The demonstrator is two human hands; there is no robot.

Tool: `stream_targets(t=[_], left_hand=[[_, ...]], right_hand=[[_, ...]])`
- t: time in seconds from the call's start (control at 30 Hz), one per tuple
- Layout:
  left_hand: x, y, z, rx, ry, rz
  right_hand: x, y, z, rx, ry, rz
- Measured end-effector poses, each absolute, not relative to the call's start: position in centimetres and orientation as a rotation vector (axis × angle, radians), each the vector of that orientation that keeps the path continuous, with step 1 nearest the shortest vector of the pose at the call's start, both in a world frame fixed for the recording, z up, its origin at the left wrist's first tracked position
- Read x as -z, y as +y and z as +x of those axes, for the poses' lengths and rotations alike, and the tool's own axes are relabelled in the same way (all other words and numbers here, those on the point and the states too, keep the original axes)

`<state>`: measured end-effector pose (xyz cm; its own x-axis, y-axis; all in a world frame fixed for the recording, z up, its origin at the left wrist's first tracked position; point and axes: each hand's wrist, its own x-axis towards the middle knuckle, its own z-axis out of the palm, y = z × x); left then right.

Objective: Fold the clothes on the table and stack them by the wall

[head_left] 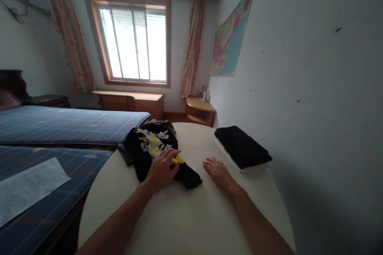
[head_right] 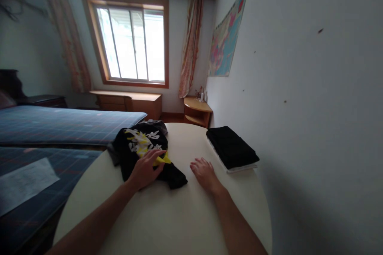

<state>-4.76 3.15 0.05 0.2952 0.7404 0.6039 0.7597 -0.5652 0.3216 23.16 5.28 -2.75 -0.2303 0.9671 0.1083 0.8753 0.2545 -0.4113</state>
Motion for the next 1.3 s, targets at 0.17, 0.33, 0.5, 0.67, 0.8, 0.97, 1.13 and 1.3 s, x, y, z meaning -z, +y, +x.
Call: stream_targets(t=[0.17, 0.33, 0.5, 0.67, 0.8, 0.97, 1.13, 1.3], left_hand=[[2.7, 5.6, -7.9, 0.760, -1.848, -2.363], [3.6, 5.3, -8.0, 0.579, -1.866, -2.466], [1.5, 3.5, -6.5, 0.587, -1.662, -2.661], [-0.8, 0.3, -3.7, 0.649, -1.258, -3.048], [-1.5, -2.1, -1.6, 0.616, -0.924, -3.337], [-0.3, -2.2, -1.1, 0.519, -0.823, -3.313], [1.9, 0.8, -3.6, 0.480, -1.432, -2.900], [2.1, 2.8, -5.5, 0.497, -1.610, -2.774]], right_hand=[[1.1, 3.1, 20.6, -0.496, -2.423, -1.235], [1.5, 2.9, 19.4, -0.489, -2.441, -1.060], [0.8, 3.3, 20.7, -0.629, -2.138, -1.133], [-0.4, 3.2, 22.3, -0.629, -1.803, -1.185], [-0.3, 3.4, 23.1, -0.551, -1.699, -1.273], [0.2, 3.0, 22.9, -0.699, -1.958, -1.114], [0.5, 2.7, 21.9, -0.733, -2.229, -1.136], [0.2, 2.5, 21.1, -0.601, -2.343, -1.184]])
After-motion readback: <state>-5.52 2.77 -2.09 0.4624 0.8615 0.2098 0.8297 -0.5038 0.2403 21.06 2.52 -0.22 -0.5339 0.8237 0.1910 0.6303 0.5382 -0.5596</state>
